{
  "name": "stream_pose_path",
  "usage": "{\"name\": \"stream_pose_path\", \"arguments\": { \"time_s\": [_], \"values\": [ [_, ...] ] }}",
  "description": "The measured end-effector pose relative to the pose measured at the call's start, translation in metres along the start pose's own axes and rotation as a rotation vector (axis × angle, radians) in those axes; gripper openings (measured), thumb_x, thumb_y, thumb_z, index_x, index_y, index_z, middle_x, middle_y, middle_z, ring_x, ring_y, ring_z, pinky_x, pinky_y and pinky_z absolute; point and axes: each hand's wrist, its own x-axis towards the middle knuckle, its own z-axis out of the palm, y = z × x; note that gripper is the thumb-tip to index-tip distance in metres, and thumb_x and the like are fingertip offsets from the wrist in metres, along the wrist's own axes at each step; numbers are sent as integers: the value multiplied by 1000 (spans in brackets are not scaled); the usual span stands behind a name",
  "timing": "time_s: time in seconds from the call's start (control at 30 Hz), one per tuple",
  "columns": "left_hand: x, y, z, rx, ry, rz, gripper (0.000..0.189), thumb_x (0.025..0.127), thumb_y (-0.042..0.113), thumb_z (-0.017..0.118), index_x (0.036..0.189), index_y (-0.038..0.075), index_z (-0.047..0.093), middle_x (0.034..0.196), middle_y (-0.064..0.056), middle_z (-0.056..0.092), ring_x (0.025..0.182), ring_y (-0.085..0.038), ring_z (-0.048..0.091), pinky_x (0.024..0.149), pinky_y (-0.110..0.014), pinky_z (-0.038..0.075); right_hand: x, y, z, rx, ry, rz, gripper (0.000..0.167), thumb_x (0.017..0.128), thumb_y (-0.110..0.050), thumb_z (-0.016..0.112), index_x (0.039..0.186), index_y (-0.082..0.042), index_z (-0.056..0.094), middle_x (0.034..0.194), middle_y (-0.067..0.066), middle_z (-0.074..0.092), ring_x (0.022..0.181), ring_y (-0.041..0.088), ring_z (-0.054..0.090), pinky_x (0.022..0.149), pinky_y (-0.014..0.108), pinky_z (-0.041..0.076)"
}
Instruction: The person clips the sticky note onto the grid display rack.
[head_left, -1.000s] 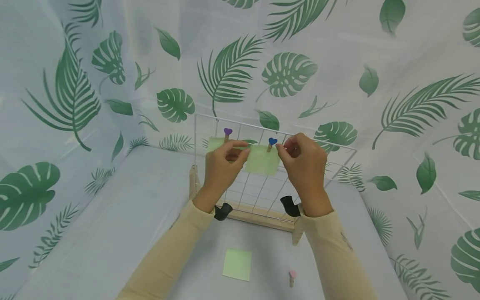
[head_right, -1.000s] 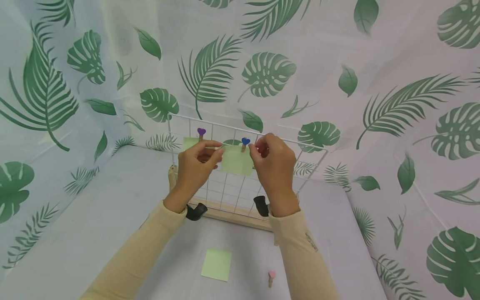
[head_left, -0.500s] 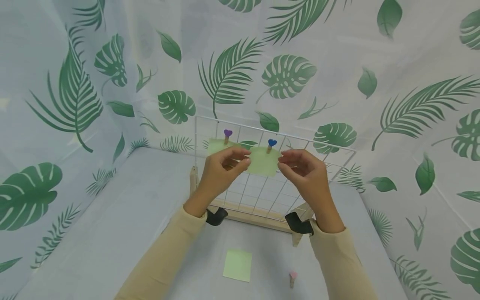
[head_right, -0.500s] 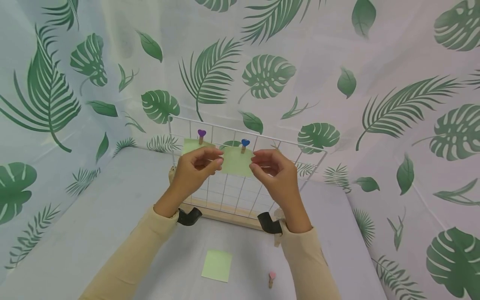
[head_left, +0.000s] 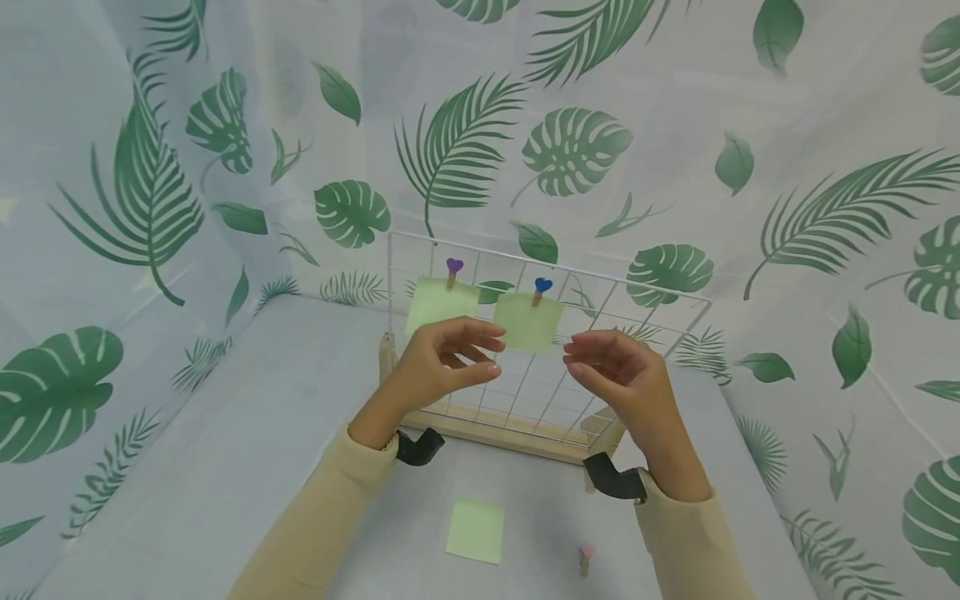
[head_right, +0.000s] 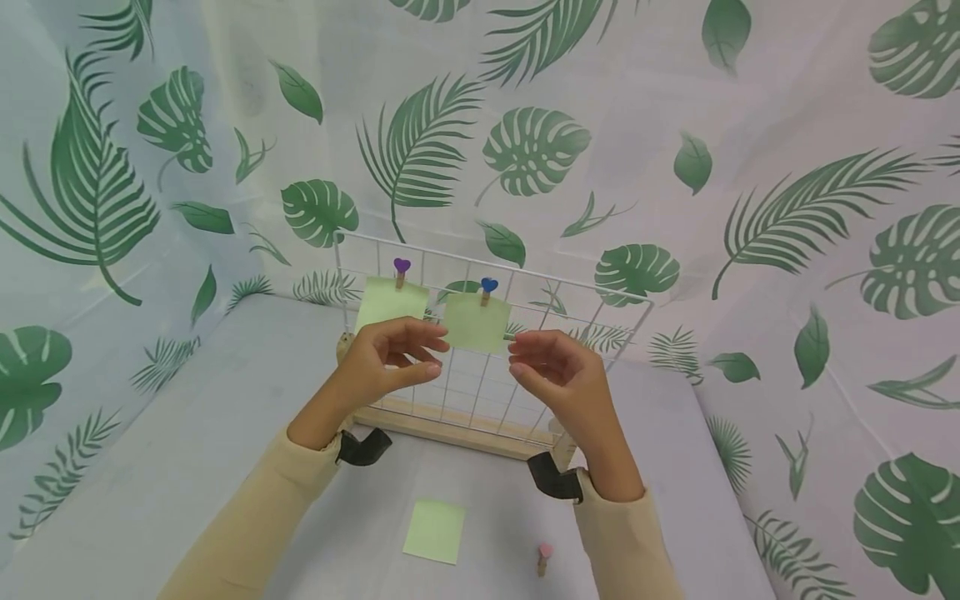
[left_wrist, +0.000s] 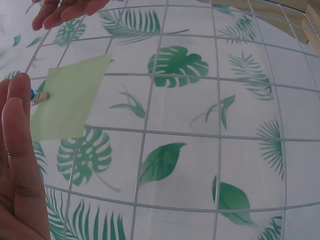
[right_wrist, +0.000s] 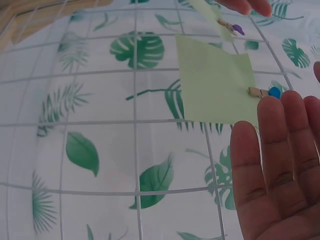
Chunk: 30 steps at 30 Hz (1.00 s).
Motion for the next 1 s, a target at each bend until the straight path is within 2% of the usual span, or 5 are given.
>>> {"name": "stream_pose_path", "arguments": {
  "time_s": [0.3, 0.43, 0.63, 0.8, 1.0],
  "values": [
    [-16, -10, 4, 9, -26, 12, 41, 93, 8, 80, 132, -2, 71, 117, -14, 79, 97, -23, 76, 79, -31, 61, -21, 9, -7, 46, -37, -3, 26, 96, 8, 76, 120, 11, 68, 110, 5, 78, 101, 13, 75, 89, 21, 60],
    [-24, -15, 6, 12, -26, 12, 38, 94, 9, 81, 129, -2, 72, 115, -15, 79, 95, -22, 76, 79, -31, 60, -31, 14, -7, 72, -40, 7, 25, 95, 13, 74, 119, 11, 68, 109, 4, 79, 100, 12, 76, 88, 22, 61],
    [-36, -24, 10, 14, -20, -22, 37, 92, 7, 81, 128, -1, 74, 113, -13, 80, 93, -21, 75, 79, -30, 60, -45, 25, -8, 99, -38, 0, 30, 90, 24, 68, 118, 12, 68, 109, 0, 79, 100, 9, 76, 88, 22, 60],
    [-43, -31, 14, 15, -13, -62, 38, 91, 5, 81, 128, -2, 74, 112, -14, 80, 92, -20, 75, 79, -29, 60, -55, 34, -11, 121, -39, 9, 31, 90, 25, 67, 117, 10, 70, 109, 0, 79, 101, 9, 76, 88, 21, 60],
    [-53, -39, 18, 3, -6, -113, 38, 91, 5, 82, 128, -1, 74, 112, -13, 80, 92, -18, 75, 79, -28, 59, -67, 42, -13, 87, -41, 45, 29, 90, 23, 68, 118, 13, 67, 109, -1, 78, 101, 8, 74, 88, 21, 60]
  ]
}}
